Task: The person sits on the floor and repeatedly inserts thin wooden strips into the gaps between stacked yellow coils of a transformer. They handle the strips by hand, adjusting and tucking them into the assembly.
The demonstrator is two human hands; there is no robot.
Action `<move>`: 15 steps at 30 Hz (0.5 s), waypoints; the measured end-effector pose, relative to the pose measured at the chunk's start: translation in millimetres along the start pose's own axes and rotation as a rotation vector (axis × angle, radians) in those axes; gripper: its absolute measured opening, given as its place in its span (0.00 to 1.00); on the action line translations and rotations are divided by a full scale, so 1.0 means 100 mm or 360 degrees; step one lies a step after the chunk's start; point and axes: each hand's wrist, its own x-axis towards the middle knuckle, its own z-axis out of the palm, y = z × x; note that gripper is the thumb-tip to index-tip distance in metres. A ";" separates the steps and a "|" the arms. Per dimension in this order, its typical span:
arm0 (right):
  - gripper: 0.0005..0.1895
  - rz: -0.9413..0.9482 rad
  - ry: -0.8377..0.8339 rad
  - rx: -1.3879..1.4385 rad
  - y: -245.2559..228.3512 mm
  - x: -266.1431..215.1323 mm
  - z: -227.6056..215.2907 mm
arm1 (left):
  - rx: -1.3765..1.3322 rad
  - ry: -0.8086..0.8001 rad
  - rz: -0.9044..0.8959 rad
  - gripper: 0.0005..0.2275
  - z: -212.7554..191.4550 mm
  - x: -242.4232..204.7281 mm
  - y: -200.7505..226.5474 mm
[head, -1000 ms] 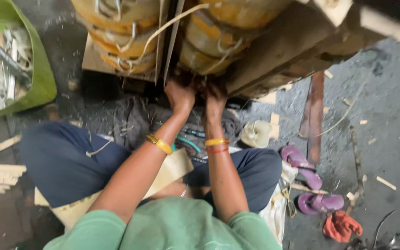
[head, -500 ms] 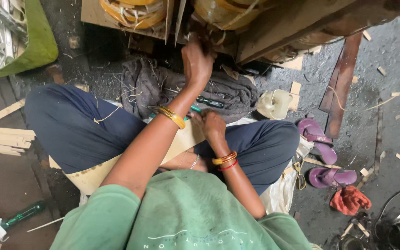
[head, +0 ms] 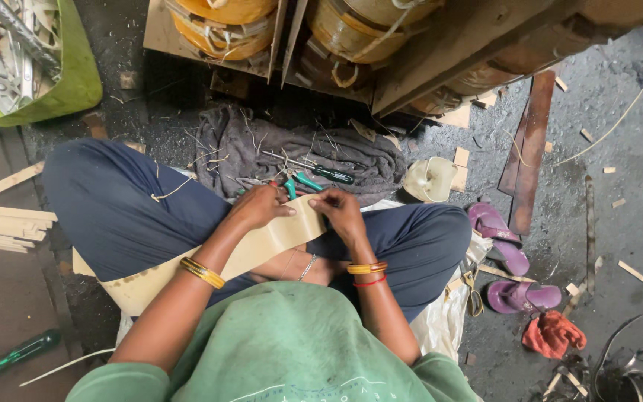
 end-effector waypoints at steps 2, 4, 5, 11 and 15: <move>0.09 0.0098 0.0096 0.0006 -0.16 -0.04 -0.18 | -0.0190 0.0013 0.0110 0.15 0.03 -0.07 0.00; 0.10 0.0199 0.0221 -0.0163 -0.33 -0.10 -0.41 | -0.0209 -0.0025 0.0136 0.14 0.02 -0.07 0.08; 0.10 0.0122 0.0264 -0.0133 -0.41 -0.12 -0.52 | -0.0134 -0.0062 0.0101 0.14 -0.01 -0.06 0.12; 0.10 -0.0074 0.0432 0.0157 -0.70 -0.24 -0.95 | -0.0201 -0.0078 0.0351 0.13 -0.16 0.00 0.50; 0.05 -0.0071 0.0481 0.0241 -0.69 -0.35 -1.15 | -0.0055 -0.0151 0.0384 0.15 -0.19 0.00 0.65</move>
